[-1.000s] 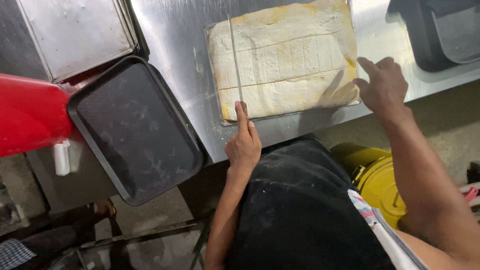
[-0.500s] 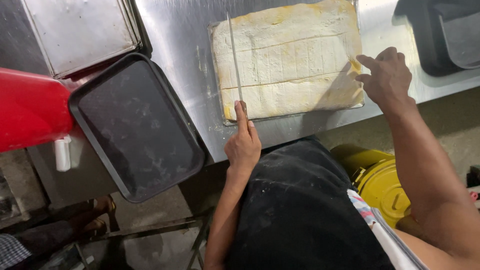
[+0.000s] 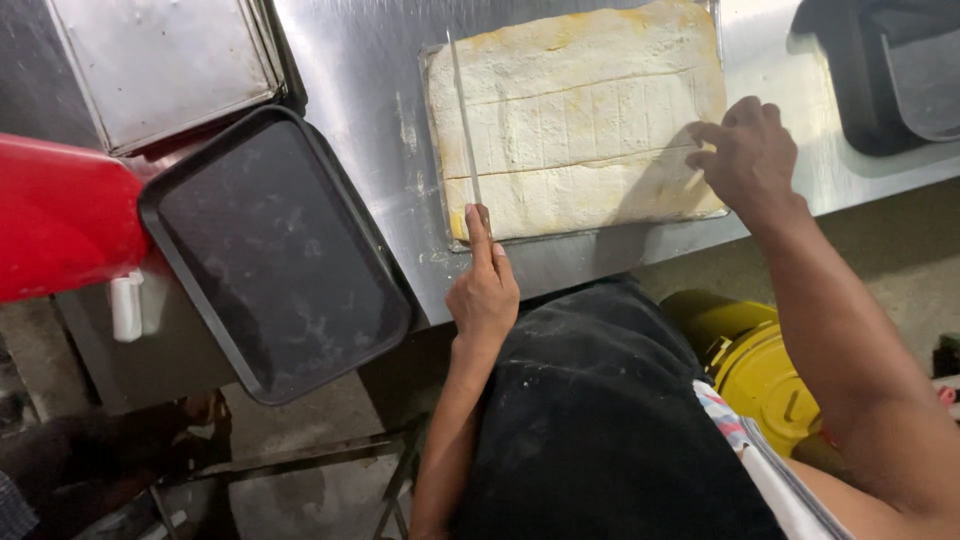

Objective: Use a long knife to slice a large sheet of dough into rectangular portions on a stainless steel work table.

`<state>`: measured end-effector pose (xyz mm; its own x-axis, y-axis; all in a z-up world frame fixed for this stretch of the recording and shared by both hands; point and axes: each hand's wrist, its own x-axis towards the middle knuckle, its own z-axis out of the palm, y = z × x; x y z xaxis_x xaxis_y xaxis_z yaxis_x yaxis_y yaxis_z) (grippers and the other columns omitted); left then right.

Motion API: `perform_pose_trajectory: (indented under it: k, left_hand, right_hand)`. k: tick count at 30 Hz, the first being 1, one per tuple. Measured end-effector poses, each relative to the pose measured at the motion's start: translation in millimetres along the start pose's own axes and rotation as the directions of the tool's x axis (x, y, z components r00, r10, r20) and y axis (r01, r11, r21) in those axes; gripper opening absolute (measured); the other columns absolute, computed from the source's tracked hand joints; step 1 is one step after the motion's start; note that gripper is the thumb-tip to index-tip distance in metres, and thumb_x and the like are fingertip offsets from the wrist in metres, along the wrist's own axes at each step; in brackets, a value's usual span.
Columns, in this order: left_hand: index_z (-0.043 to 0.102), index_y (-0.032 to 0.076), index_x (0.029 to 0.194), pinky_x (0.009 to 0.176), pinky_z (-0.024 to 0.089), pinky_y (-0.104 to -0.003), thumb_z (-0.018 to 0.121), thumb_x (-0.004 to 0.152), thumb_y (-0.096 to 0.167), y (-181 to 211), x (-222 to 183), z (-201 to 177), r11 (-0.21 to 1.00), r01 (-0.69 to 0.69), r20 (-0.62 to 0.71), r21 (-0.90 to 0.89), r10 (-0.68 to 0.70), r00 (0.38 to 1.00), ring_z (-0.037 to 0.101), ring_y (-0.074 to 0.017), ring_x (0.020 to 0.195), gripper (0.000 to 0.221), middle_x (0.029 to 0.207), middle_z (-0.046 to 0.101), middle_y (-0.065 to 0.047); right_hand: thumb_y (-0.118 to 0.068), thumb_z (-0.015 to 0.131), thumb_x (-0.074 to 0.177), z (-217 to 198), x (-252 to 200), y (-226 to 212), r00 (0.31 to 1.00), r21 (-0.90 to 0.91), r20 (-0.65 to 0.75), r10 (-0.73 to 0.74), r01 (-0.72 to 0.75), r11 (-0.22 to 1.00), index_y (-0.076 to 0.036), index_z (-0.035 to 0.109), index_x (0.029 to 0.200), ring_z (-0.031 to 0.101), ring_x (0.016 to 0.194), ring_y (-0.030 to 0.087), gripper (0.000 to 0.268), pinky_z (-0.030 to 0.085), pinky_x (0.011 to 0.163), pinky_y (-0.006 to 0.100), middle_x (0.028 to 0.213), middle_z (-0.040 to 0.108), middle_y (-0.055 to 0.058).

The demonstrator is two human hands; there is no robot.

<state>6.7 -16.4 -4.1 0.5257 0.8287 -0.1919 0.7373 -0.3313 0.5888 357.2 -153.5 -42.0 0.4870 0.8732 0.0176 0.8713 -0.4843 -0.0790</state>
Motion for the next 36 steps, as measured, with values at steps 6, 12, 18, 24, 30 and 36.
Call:
perform_pose_trajectory:
  k: [6,12,18,24,30,36]
  left_hand:
    - [0.016,0.014,0.166,0.054,0.052,-0.047,0.047,0.107,0.026,-4.9,-5.0,-0.1,1.000,0.030,-0.032,-0.003,-0.030,0.999,0.069,-0.0345,0.055,0.067,0.064,0.069,-0.014]
    - [0.015,0.014,0.166,0.055,0.052,-0.048,0.047,0.105,0.025,-6.2,-9.3,-0.6,0.999,0.027,-0.068,-0.025,-0.029,0.997,0.070,-0.0372,0.058,0.069,0.069,0.072,-0.016]
    - [0.012,0.014,0.166,0.057,0.054,-0.048,0.046,0.106,0.026,-9.2,-12.5,-3.2,0.997,0.025,-0.071,-0.074,-0.030,0.997,0.072,-0.0381,0.064,0.070,0.092,0.075,-0.017]
    - [0.014,0.015,0.166,0.060,0.053,-0.052,0.046,0.106,0.027,-13.2,-16.5,-5.9,0.995,0.087,-0.079,-0.058,-0.091,0.993,0.071,-0.0414,0.066,0.069,0.075,0.074,-0.020]
    - [0.013,0.012,0.166,0.054,0.052,-0.048,0.045,0.107,0.025,-22.8,-21.3,-0.2,0.995,-0.013,-0.170,-0.094,-0.003,0.985,0.071,-0.0371,0.060,0.068,0.092,0.071,-0.018]
    - [0.013,0.011,0.165,0.049,0.050,-0.046,0.045,0.106,0.026,-22.5,-26.6,-11.2,0.990,0.094,-0.106,-0.107,-0.105,0.989,0.067,-0.0341,0.050,0.068,0.058,0.067,-0.014]
  right_hand:
    - [-0.034,0.086,0.091,9.3,0.4,-7.8,0.997,-0.013,-0.046,-0.064,0.063,0.998,-0.023,0.080,0.120,0.056,0.100,0.026,0.032,0.052,0.067,0.034,0.112,0.062,0.009]
    - [-0.029,0.087,0.086,-1.7,5.2,-35.1,0.993,-0.022,-0.061,-0.104,0.103,0.994,-0.026,0.082,0.120,0.057,0.101,0.024,0.035,0.053,0.072,0.035,0.112,0.062,0.007]
    - [-0.031,0.089,0.084,3.5,13.6,-52.9,0.981,0.029,-0.084,-0.173,0.176,0.984,-0.023,0.081,0.118,0.057,0.099,0.027,0.036,0.053,0.070,0.036,0.111,0.061,0.007]
    - [-0.026,0.087,0.082,-3.2,13.8,-68.8,0.961,0.003,-0.154,-0.229,0.232,0.973,-0.022,0.081,0.116,0.058,0.105,0.026,0.035,0.053,0.079,0.038,0.114,0.062,0.006]
    - [-0.025,0.086,0.085,2.1,22.3,-86.5,0.947,0.026,-0.145,-0.287,0.293,0.956,-0.020,0.081,0.114,0.058,0.102,0.026,0.030,0.053,0.078,0.037,0.113,0.061,0.007]
    - [-0.027,0.087,0.083,-3.3,25.9,-102.6,0.947,0.082,-0.161,-0.278,0.293,0.953,-0.020,0.081,0.113,0.057,0.104,0.029,0.032,0.051,0.076,0.040,0.113,0.060,0.007]
